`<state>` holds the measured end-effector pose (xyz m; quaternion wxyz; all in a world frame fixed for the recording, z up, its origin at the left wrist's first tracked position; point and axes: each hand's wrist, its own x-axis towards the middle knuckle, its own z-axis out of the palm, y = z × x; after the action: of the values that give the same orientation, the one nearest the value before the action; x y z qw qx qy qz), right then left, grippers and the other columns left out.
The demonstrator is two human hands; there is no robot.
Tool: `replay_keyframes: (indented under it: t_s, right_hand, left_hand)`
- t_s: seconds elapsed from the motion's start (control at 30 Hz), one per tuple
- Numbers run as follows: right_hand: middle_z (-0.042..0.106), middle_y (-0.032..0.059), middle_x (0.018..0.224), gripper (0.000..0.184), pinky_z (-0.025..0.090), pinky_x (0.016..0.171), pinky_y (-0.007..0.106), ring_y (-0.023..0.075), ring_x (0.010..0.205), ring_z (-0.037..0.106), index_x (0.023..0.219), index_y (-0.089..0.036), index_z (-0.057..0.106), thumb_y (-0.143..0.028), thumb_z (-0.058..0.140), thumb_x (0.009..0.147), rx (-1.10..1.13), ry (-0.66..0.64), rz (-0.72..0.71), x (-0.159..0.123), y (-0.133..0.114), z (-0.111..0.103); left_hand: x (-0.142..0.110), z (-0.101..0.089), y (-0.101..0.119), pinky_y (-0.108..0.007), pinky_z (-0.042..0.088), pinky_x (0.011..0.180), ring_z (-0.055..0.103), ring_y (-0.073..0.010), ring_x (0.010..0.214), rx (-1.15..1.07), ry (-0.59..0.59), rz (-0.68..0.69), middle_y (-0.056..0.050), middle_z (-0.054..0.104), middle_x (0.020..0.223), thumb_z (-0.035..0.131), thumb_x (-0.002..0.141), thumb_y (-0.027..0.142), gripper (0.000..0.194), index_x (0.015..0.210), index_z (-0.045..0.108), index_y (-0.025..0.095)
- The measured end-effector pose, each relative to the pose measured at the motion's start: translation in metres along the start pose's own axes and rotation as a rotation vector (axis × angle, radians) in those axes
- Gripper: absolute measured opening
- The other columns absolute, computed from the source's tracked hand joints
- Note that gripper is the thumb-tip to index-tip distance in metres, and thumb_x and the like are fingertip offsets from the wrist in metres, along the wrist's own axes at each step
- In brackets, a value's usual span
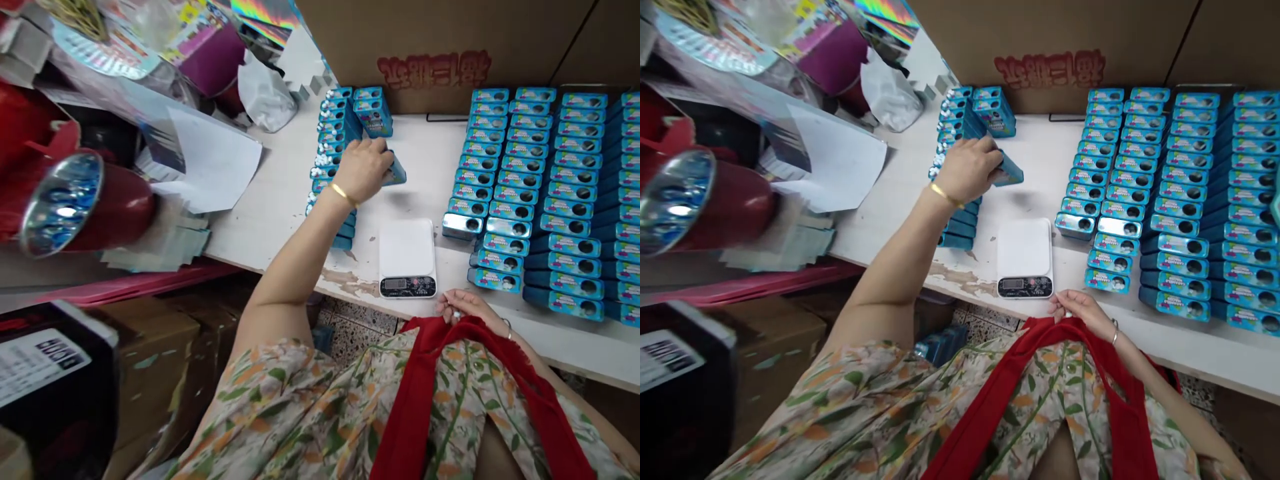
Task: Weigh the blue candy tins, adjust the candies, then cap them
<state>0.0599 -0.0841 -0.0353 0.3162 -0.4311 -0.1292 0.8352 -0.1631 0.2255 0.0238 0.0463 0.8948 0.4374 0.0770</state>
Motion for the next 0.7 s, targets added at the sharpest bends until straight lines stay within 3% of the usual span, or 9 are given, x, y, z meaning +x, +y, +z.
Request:
replay_keyframes:
  t_s: [0.1,0.17,0.33,0.43,0.53,0.6,0.7]
  right_hand:
    - [0.072,0.0049,0.083,0.038,0.05,0.058,0.02,0.0105,0.065,0.063,0.088,-0.014,0.071,-0.046,0.084,0.072,0.098,0.049,-0.014,-0.002,0.002,0.004]
    - [0.071,0.0038,0.079,0.035,0.049,0.056,0.018,0.009,0.062,0.063,0.088,-0.014,0.071,-0.043,0.085,0.072,0.184,0.084,-0.047,-0.005,0.007,0.005]
    - [0.073,0.0061,0.083,0.017,0.057,0.065,0.016,0.0098,0.071,0.069,0.09,-0.013,0.07,-0.031,0.068,0.091,0.338,0.113,-0.061,-0.018,0.015,0.01]
    - [0.075,0.0135,0.095,0.029,0.061,0.077,0.022,0.0149,0.086,0.073,0.092,-0.012,0.069,-0.032,0.048,0.101,0.415,0.134,-0.091,-0.025,0.015,0.014]
    - [0.075,0.0145,0.102,0.043,0.063,0.081,0.028,0.0185,0.096,0.073,0.096,-0.014,0.068,-0.041,0.037,0.105,0.515,0.136,-0.217,-0.028,0.015,0.018]
    - [0.076,0.0102,0.099,0.048,0.064,0.078,0.029,0.0178,0.091,0.074,0.098,-0.016,0.069,-0.048,0.033,0.105,0.567,0.133,-0.282,-0.03,0.017,0.019]
    - [0.076,0.0066,0.096,0.052,0.064,0.078,0.028,0.0163,0.087,0.073,0.102,-0.018,0.069,-0.053,0.029,0.105,0.572,0.147,-0.3,-0.033,0.023,0.02]
  left_hand:
    - [-0.06,-0.025,0.056,-0.045,0.047,0.071,0.059,-0.0272,0.088,0.183,-0.111,0.219,-0.009,0.065,0.102,0.056,0.093,0.037,0.017,0.089,0.065,0.022]
    - [-0.086,-0.032,0.087,-0.04,0.045,0.064,0.061,-0.0259,0.083,0.274,-0.166,0.289,-0.01,0.066,0.099,0.056,0.094,0.031,0.015,0.091,0.066,0.02]
    - [-0.105,-0.033,0.122,-0.037,0.047,0.07,0.061,-0.0251,0.088,0.307,-0.244,0.271,-0.011,0.066,0.102,0.061,0.094,0.028,0.014,0.099,0.066,0.016]
    - [-0.119,-0.037,0.141,-0.042,0.05,0.081,0.057,-0.0284,0.102,0.25,-0.148,0.237,-0.015,0.062,0.116,0.063,0.094,0.039,0.032,0.112,0.06,0.012]
    - [-0.151,-0.021,0.177,-0.037,0.051,0.082,0.058,-0.0234,0.099,0.103,-0.146,0.369,-0.013,0.061,0.118,0.054,0.099,0.043,0.04,0.127,0.053,0.014]
    - [-0.173,0.004,0.202,-0.032,0.051,0.077,0.059,-0.0206,0.095,-0.001,-0.177,0.48,-0.01,0.061,0.12,0.05,0.102,0.039,0.038,0.134,0.05,0.018]
    - [-0.197,0.045,0.223,-0.03,0.05,0.078,0.06,-0.0198,0.096,-0.065,-0.096,0.474,-0.01,0.062,0.117,0.046,0.103,0.026,0.033,0.134,0.053,0.018]
